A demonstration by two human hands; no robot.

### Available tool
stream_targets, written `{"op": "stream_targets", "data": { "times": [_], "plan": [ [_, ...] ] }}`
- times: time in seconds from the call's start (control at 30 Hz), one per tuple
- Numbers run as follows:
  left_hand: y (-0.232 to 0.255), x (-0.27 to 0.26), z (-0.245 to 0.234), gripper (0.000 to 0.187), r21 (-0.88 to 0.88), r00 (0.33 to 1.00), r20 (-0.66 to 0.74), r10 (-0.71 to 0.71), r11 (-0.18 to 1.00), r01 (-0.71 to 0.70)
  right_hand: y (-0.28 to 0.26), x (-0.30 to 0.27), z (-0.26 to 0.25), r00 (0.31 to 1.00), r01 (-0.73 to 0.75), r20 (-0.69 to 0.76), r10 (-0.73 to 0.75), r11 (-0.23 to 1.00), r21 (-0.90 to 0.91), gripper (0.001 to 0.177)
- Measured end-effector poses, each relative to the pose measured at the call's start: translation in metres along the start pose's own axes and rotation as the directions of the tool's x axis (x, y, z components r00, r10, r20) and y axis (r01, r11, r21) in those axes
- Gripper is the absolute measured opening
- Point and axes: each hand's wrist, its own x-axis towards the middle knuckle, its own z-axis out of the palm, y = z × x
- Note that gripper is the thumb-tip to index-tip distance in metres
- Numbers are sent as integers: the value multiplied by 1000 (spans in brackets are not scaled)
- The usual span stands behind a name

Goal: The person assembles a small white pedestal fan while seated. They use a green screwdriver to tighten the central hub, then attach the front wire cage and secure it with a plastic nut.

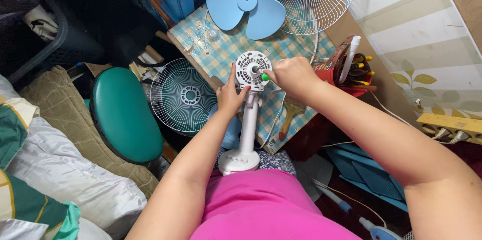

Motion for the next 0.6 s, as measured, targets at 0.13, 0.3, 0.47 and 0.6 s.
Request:
{"op": "stream_targets", "data": {
  "times": [0.13,0.3,0.47,0.6],
  "plan": [
    [1,-1,-1,106,-4,1000,12,-5,1000,5,1,0,-4,978,-69,197,71,997,-16,36],
    [2,-2,-3,105,-1,1000,22,-9,1000,9,7,5,-19,950,118,276,-149,985,126,37],
    [1,-3,-1,104,4,1000,7,3,1000,-3,-2,6,-15,988,35,139,-64,978,206,33],
    [0,-2,0,104,-11,1000,6,7,1000,-7,-8,9,-2,997,-52,62,46,993,108,37]
  ]
}}
